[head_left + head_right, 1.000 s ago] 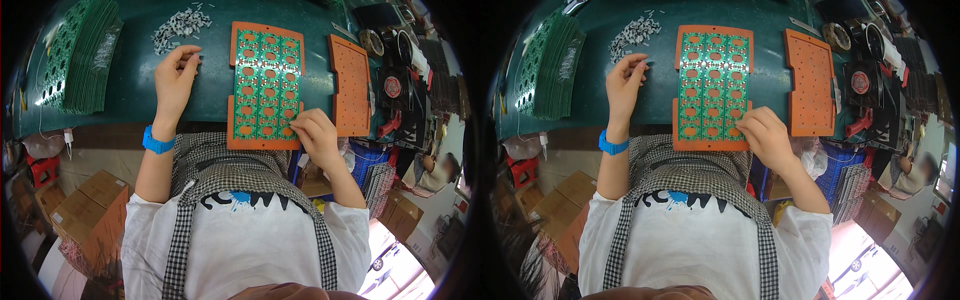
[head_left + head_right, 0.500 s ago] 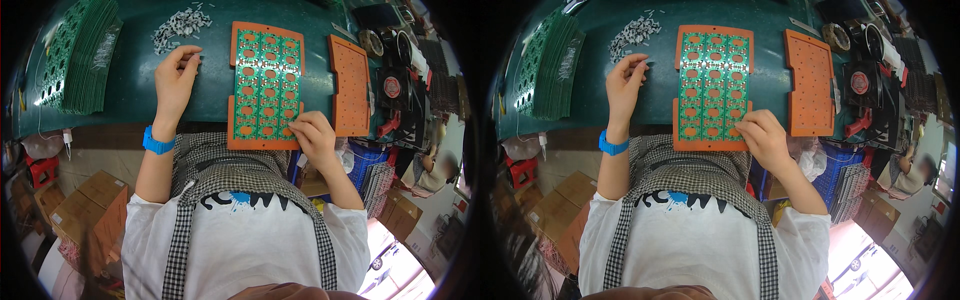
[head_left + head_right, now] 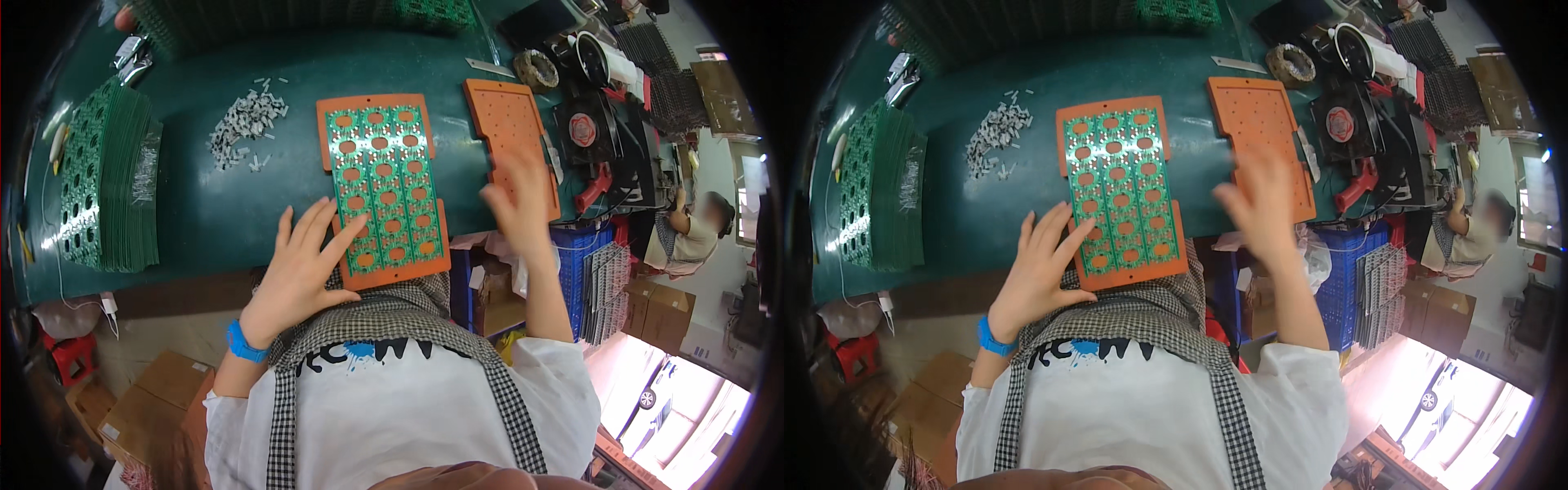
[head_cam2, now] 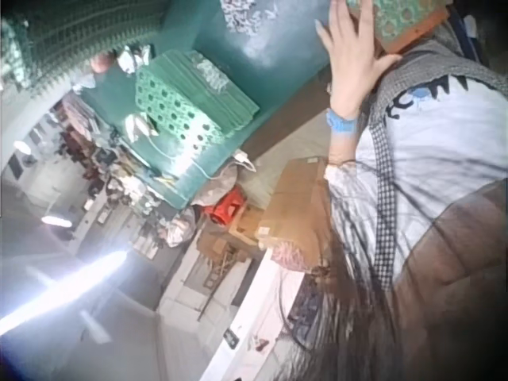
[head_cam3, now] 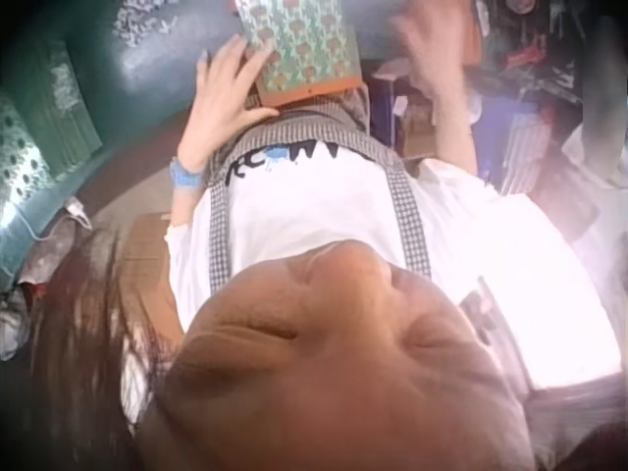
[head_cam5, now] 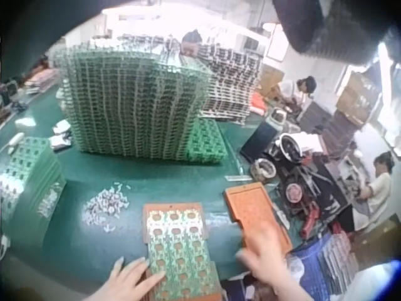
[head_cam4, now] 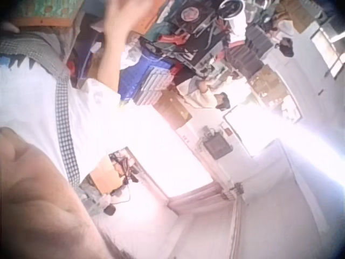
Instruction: The person inserts small electronic components into a circuit board template on a workbench by hand.
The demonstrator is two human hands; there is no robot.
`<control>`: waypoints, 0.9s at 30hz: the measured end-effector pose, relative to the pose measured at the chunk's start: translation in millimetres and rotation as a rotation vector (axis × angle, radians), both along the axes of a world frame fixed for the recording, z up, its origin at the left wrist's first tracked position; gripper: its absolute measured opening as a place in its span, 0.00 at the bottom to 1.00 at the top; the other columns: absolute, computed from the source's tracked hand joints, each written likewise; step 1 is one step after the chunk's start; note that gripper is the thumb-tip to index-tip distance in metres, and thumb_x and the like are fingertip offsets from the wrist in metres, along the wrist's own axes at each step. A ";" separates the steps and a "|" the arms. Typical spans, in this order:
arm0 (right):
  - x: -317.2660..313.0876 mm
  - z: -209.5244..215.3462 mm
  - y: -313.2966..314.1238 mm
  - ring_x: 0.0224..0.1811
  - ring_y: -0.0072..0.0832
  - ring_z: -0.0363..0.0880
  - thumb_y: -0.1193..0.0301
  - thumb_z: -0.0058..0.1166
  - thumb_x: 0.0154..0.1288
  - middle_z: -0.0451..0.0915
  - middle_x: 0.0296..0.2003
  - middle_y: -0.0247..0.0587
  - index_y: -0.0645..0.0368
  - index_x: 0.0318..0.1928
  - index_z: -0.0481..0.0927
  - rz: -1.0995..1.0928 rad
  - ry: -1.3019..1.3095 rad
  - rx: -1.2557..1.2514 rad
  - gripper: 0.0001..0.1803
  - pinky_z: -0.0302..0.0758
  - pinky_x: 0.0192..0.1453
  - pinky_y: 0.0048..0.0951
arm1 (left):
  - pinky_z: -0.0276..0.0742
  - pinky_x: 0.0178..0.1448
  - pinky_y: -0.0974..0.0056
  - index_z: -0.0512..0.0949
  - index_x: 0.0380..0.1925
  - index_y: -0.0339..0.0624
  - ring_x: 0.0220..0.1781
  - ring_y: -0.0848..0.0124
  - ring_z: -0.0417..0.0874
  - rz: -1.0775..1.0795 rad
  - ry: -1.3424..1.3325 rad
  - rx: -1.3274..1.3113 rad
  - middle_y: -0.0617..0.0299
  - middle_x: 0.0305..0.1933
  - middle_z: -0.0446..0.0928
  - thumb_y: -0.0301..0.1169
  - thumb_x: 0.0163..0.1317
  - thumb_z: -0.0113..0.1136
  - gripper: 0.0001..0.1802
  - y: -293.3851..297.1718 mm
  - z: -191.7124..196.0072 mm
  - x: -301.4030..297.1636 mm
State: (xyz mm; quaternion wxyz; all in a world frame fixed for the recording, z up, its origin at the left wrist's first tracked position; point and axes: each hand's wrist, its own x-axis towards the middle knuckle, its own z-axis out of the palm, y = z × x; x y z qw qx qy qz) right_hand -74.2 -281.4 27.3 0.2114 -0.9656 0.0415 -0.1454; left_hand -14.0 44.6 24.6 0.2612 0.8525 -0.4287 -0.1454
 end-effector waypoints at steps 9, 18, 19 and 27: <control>32.7 -4.4 -42.7 0.68 0.53 0.56 0.48 0.61 0.55 0.62 0.63 0.54 0.59 0.63 0.67 -0.261 0.235 -0.231 0.41 0.56 0.69 0.49 | 0.49 0.69 0.36 0.62 0.65 0.48 0.68 0.48 0.60 0.073 -0.096 -0.246 0.46 0.60 0.62 0.43 0.39 0.76 0.51 -39.0 -22.6 2.5; 46.5 -2.6 -22.8 0.64 0.51 0.61 0.59 0.62 0.53 0.66 0.61 0.51 0.56 0.61 0.72 -0.212 0.064 0.043 0.34 0.60 0.67 0.44 | 0.59 0.69 0.52 0.60 0.65 0.39 0.66 0.52 0.64 0.322 0.267 -0.745 0.46 0.63 0.62 0.37 0.58 0.64 0.37 -43.7 -44.8 16.1; 53.4 11.1 -0.6 0.64 0.51 0.61 0.59 0.62 0.53 0.66 0.61 0.51 0.56 0.61 0.72 -0.201 0.063 0.045 0.34 0.60 0.67 0.44 | 0.61 0.68 0.56 0.62 0.63 0.37 0.64 0.54 0.66 0.434 0.421 -0.917 0.46 0.62 0.63 0.34 0.62 0.59 0.31 -41.1 -48.0 17.8; 75.4 0.6 111.5 0.57 0.50 0.63 0.54 0.62 0.50 0.67 0.60 0.45 0.50 0.58 0.75 -0.137 -0.004 -0.245 0.33 0.62 0.61 0.49 | 0.60 0.68 0.57 0.63 0.61 0.33 0.64 0.54 0.66 0.383 0.359 -0.895 0.44 0.62 0.65 0.32 0.66 0.54 0.26 -42.7 -44.0 18.3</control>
